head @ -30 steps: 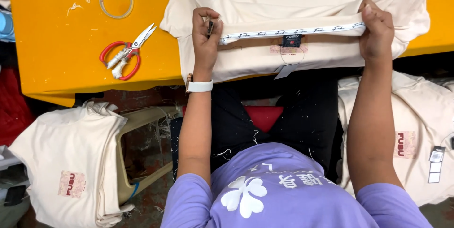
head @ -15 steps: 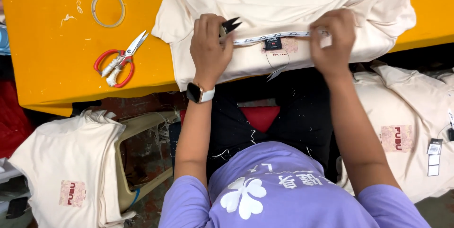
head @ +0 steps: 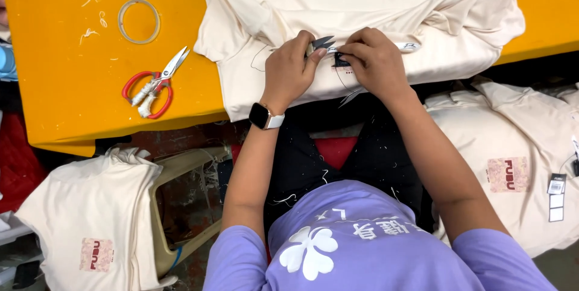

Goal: Trimming loose threads from t-shirts with scissors and folding them.

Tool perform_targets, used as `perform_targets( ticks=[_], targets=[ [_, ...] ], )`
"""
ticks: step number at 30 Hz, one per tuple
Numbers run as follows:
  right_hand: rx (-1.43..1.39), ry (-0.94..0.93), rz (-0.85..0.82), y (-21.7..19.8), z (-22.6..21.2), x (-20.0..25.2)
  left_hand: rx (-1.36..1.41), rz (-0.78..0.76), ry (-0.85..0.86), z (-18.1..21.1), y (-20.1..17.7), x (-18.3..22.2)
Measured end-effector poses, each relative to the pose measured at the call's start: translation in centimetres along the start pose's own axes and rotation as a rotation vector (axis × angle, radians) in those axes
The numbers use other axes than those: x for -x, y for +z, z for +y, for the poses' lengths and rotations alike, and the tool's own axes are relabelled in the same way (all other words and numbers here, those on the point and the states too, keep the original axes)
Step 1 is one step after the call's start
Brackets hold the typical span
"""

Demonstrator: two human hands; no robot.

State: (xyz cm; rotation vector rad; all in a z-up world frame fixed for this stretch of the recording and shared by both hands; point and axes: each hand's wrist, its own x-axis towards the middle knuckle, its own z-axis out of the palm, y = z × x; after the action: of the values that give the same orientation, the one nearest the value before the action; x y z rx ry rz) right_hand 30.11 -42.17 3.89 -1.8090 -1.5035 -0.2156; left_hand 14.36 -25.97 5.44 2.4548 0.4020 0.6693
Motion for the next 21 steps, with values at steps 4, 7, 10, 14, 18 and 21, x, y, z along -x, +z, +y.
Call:
perform_targets(
  ticks=[4,7,10,14,18,21],
  targets=[
    [0.176,-0.177,0.075,1.3,1.4,0.4,0.026,0.017,-0.011,0.2,-0.2,-0.1],
    [0.113,-0.109,0.136,1.2,1.1,0.5,0.029,0.013,-0.028,0.6,-0.4,0.0],
    [0.032,-0.041,0.117,1.0,1.5,0.5,-0.027,-0.029,-0.007,0.3,-0.4,-0.2],
    [0.027,0.003,0.036,-0.2,-0.4,-0.3,-0.24,-0.014,0.086,0.3,1.1,-0.6],
    [0.073,0.053,0.036,0.1,-0.2,-0.2,-0.517,-0.067,0.216,0.1,2.5,-1.2],
    [0.093,0.066,0.032,0.3,0.0,-0.2,-0.587,-0.062,0.274,0.1,3.1,-1.6]
  ],
)
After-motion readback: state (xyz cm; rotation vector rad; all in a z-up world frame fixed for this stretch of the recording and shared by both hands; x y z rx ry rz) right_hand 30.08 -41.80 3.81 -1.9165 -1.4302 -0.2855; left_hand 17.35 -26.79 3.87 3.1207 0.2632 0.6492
